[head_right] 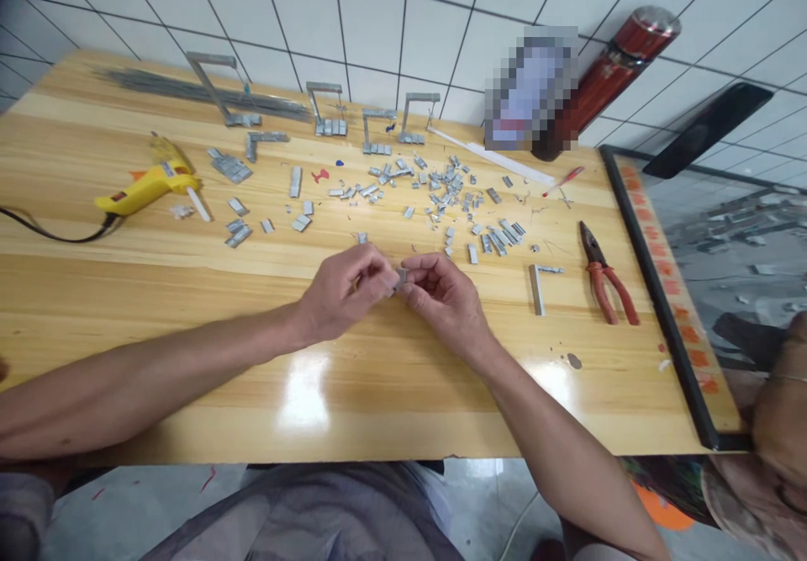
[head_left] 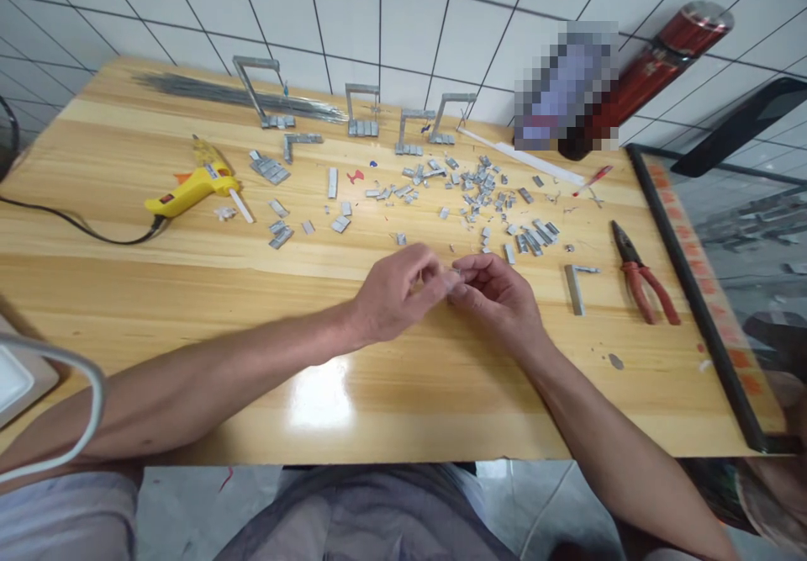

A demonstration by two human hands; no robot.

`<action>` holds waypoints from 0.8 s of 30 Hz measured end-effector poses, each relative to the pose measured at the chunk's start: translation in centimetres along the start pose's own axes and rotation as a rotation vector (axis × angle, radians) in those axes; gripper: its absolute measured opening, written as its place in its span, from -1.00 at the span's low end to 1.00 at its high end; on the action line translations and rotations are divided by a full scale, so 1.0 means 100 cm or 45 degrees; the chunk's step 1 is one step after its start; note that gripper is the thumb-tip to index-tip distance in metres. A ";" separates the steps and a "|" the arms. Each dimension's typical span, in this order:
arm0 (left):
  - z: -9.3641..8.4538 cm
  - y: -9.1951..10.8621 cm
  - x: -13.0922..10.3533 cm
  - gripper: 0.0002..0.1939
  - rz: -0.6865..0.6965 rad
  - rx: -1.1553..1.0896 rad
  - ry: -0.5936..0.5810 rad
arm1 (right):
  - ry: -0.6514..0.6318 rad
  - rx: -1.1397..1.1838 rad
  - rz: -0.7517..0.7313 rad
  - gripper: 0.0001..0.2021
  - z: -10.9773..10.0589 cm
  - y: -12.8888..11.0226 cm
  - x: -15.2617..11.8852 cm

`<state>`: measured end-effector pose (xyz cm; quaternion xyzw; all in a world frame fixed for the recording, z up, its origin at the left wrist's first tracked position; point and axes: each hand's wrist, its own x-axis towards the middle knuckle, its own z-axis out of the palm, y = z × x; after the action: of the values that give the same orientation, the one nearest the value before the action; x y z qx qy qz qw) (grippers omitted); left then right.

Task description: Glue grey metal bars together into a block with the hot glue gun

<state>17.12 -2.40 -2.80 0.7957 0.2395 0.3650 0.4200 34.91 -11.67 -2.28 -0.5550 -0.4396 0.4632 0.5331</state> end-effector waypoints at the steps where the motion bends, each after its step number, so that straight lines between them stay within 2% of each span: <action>1: 0.001 0.001 -0.001 -0.68 0.024 0.032 -0.043 | -0.001 -0.020 -0.017 -0.65 0.000 0.001 0.000; 7: 0.003 -0.001 -0.002 -0.81 0.034 0.095 -0.052 | -0.015 -0.252 -0.126 -0.82 0.001 0.002 -0.004; 13: -0.002 -0.006 0.003 -0.80 -0.060 -0.020 0.134 | -0.016 -0.069 -0.016 -0.78 0.001 -0.004 -0.001; 19: 0.001 -0.002 0.000 -0.72 -0.067 0.037 -0.092 | -0.003 -0.072 -0.016 -0.75 -0.001 0.000 0.000; 24: 0.003 -0.004 -0.002 -0.70 0.045 0.095 -0.125 | -0.032 -0.066 0.006 -0.77 0.000 -0.003 0.000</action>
<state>17.22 -2.45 -3.35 0.8318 0.2179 0.3236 0.3949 34.90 -11.69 -2.03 -0.5638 -0.4567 0.4601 0.5118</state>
